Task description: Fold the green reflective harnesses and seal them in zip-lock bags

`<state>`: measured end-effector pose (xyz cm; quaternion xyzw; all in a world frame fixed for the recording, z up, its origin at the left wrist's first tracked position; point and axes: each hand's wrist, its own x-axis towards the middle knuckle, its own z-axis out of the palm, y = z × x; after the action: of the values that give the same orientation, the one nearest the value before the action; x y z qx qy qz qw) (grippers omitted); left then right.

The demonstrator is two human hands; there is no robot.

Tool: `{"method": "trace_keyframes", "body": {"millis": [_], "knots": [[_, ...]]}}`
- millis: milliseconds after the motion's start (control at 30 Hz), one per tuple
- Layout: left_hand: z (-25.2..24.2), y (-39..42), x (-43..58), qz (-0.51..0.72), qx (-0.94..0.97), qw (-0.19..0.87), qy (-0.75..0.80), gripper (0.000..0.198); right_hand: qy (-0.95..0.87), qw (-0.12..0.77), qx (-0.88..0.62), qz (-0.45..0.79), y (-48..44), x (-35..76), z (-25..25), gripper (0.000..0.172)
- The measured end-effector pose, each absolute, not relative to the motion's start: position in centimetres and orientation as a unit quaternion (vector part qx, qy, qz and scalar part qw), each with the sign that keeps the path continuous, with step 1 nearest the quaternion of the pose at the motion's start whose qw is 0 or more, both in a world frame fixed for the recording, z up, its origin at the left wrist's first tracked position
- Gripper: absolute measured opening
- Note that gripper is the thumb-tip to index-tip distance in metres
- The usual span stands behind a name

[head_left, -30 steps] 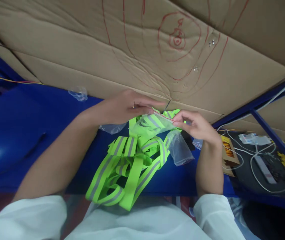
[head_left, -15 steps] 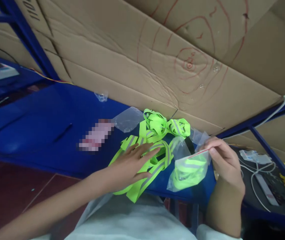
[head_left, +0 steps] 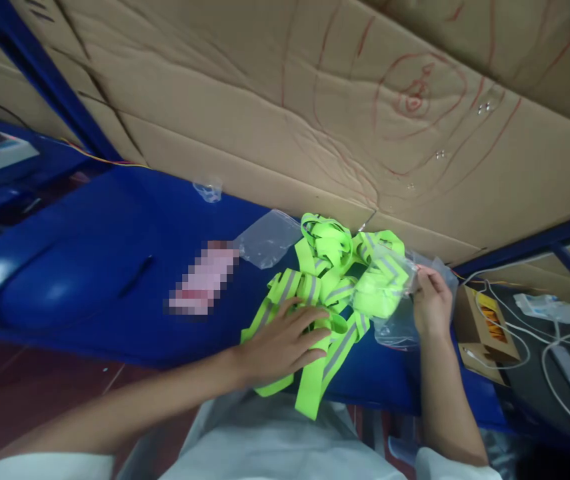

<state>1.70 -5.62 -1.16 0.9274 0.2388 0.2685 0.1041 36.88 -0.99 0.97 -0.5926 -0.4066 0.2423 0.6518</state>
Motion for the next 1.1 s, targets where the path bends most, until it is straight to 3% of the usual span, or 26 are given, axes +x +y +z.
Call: {"method": "trace_keyframes", "body": {"millis": [133, 200, 333, 467, 600, 800, 1000, 1100], "knots": [[-0.2, -3.2, 0.8, 0.279, 0.941, 0.063, 0.179, 0.024, -0.415, 0.597, -0.648, 0.229, -1.7, 39.0, -0.4, 0.037], [0.3, -1.8, 0.3, 0.291, 0.935, 0.054, 0.193, 0.023, -0.444, 0.557, -0.683, 0.162, -2.0, 39.7, -1.1, 0.038], [1.8, 1.5, -1.3, 0.274, 0.917, 0.027, 0.289, 0.027, -0.536, 0.456, -0.709, -0.046, -2.7, 39.3, -1.3, 0.035], [2.2, 4.9, -2.8, 0.185, 0.882, -0.007, 0.434, 0.035, -0.605, 0.420, -0.663, -0.135, -3.6, 37.1, -0.3, 0.025], [0.5, 7.2, -2.5, 0.099, 0.816, -0.034, 0.568, 0.051, -0.706, 0.365, -0.600, -0.096, -4.1, 35.8, 0.1, 0.026], [-0.5, 8.3, -2.3, 0.063, 0.797, -0.070, 0.597, 0.048, -0.757, 0.314, -0.572, -0.042, -4.1, 36.3, 0.4, 0.028], [3.9, 5.3, -2.8, 0.219, 0.707, -0.073, 0.669, 0.044, -0.760, 0.337, -0.550, -0.080, -5.1, 35.0, 1.2, 0.031], [4.8, 3.2, -1.3, 0.327, 0.739, -0.050, 0.587, 0.034, -0.770, 0.406, -0.492, -0.012, -6.8, 32.0, 1.4, 0.043]]}}
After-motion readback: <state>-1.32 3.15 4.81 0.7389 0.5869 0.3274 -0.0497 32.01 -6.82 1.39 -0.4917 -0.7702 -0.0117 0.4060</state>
